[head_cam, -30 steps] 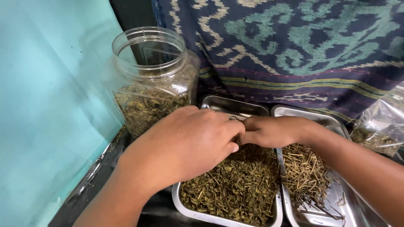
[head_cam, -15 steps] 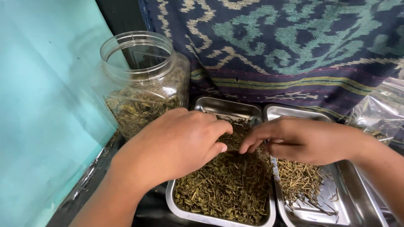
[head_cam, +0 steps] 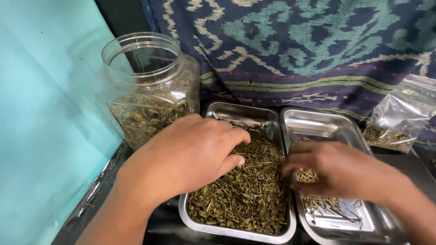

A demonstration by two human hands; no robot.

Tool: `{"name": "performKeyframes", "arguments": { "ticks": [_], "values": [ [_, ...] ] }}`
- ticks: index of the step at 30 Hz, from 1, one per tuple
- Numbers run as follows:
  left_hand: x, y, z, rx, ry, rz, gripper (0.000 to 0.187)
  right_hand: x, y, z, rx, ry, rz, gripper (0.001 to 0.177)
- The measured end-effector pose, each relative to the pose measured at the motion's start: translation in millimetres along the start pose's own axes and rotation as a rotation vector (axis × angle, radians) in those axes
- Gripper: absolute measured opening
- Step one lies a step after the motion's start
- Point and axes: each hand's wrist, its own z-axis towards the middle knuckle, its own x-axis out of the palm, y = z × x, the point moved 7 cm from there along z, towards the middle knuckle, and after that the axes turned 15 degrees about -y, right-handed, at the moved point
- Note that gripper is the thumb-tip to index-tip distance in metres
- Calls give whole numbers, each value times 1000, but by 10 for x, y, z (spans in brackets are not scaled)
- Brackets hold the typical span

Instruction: Sorting dried tea leaves by hand to remove stems and impurities into separate trays.

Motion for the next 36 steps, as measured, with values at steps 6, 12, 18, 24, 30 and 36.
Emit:
{"name": "performKeyframes", "arguments": {
  "ticks": [6,12,18,24,30,36],
  "values": [
    [-8,-27,-25,45,-19,29,23,170,215,-72,-222,-207,34,11],
    [-24,-72,-40,52,10,16,20,-86,265,-113,-116,-315,193,12],
    [-35,-131,-80,77,4,9,19,-198,110,-293,39,-341,55,17],
    [7,-164,-71,156,-68,-41,24,-33,-601,-656,365,-81,-200,26],
    [23,-159,-59,135,-43,-30,32,36,-556,-709,482,-6,-442,36],
    [7,-179,-43,43,60,26,23,321,-194,-530,355,23,-352,44]
  ]
}}
